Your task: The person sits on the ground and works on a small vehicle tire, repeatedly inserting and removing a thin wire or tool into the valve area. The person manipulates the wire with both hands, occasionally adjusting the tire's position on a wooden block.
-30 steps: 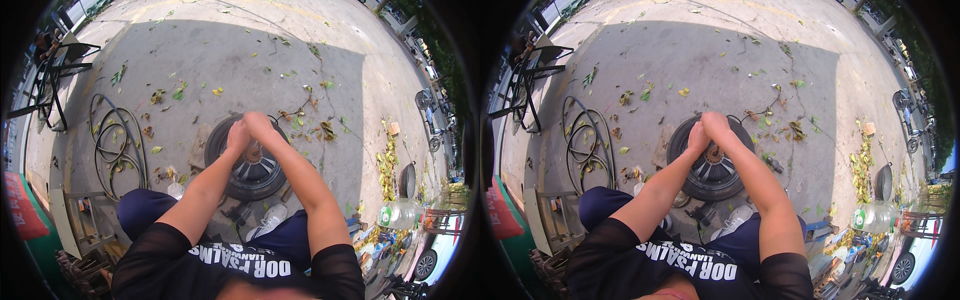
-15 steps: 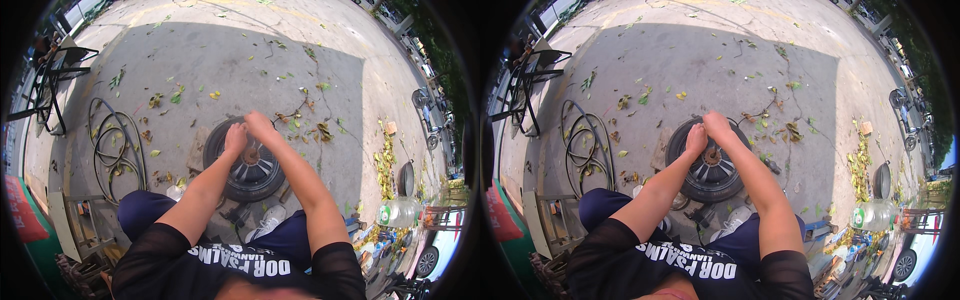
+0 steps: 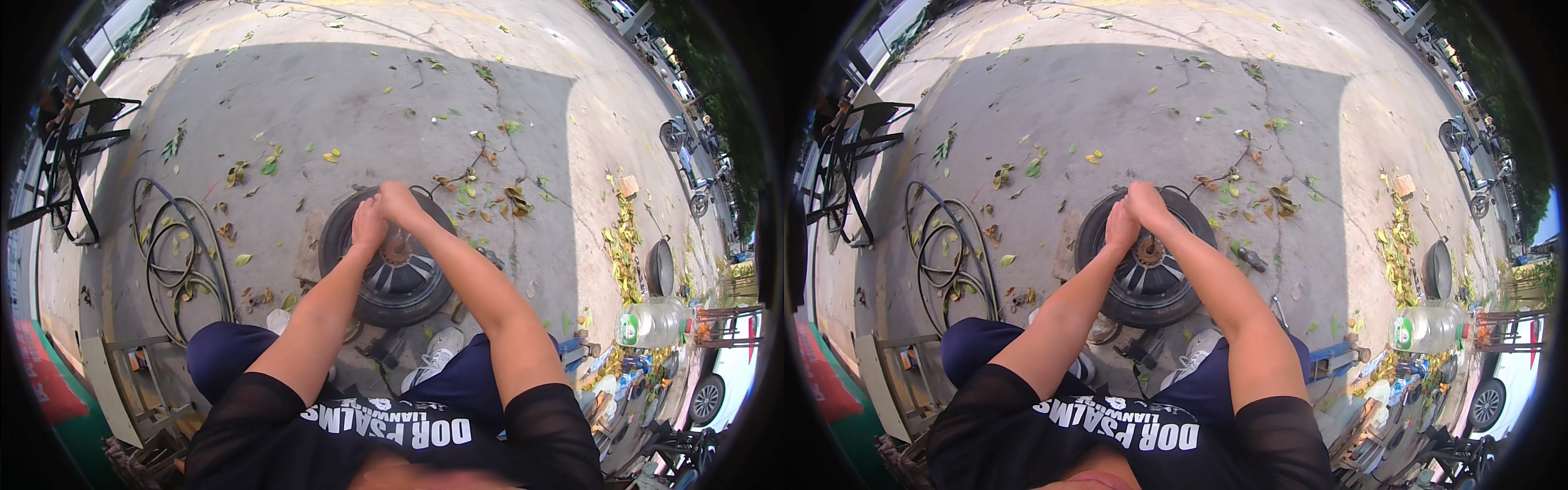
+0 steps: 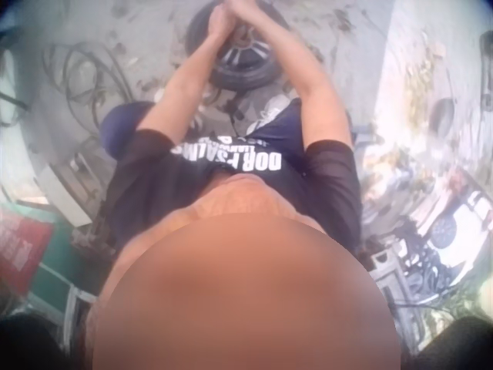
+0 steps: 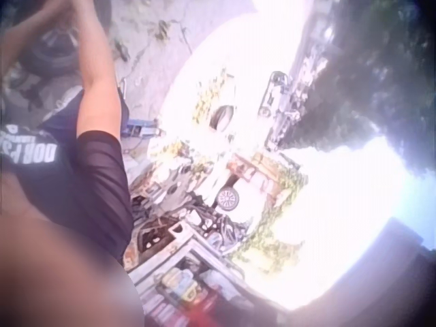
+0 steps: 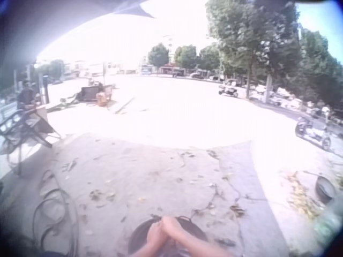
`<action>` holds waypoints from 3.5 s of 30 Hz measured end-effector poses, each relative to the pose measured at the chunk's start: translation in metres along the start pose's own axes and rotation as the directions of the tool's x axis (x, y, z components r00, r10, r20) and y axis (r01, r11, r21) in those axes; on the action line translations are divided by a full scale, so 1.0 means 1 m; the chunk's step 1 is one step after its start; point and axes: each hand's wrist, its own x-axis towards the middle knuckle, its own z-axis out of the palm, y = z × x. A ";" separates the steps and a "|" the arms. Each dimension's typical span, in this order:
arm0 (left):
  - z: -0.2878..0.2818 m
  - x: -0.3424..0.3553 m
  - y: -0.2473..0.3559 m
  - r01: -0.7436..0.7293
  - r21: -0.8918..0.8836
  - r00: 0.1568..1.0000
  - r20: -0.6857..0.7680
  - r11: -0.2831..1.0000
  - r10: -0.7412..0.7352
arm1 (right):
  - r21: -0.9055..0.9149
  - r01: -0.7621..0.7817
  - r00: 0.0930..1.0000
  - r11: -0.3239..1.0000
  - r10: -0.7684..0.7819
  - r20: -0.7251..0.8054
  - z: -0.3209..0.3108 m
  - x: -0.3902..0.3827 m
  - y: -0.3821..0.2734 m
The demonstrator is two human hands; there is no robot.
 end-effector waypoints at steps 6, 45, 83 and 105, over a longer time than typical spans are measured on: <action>0.000 0.000 0.001 0.023 -0.012 0.999 0.027 1.000 -0.023 | -0.149 0.264 0.964 0.953 -0.265 0.019 -0.027 -0.010 -0.006; 0.005 0.000 -0.009 -0.070 0.087 0.996 0.060 0.994 0.065 | -0.198 0.183 0.979 0.963 -0.198 -0.056 -0.011 -0.007 -0.006; -0.003 0.002 -0.001 -0.005 0.138 0.994 0.110 0.990 -0.011 | -0.074 -0.101 0.993 0.992 0.097 -0.061 -0.024 -0.008 -0.003; 0.001 0.002 -0.004 -0.050 0.071 0.998 0.036 0.996 0.048 | -0.180 -0.134 0.990 0.975 0.124 -0.068 -0.010 -0.008 -0.011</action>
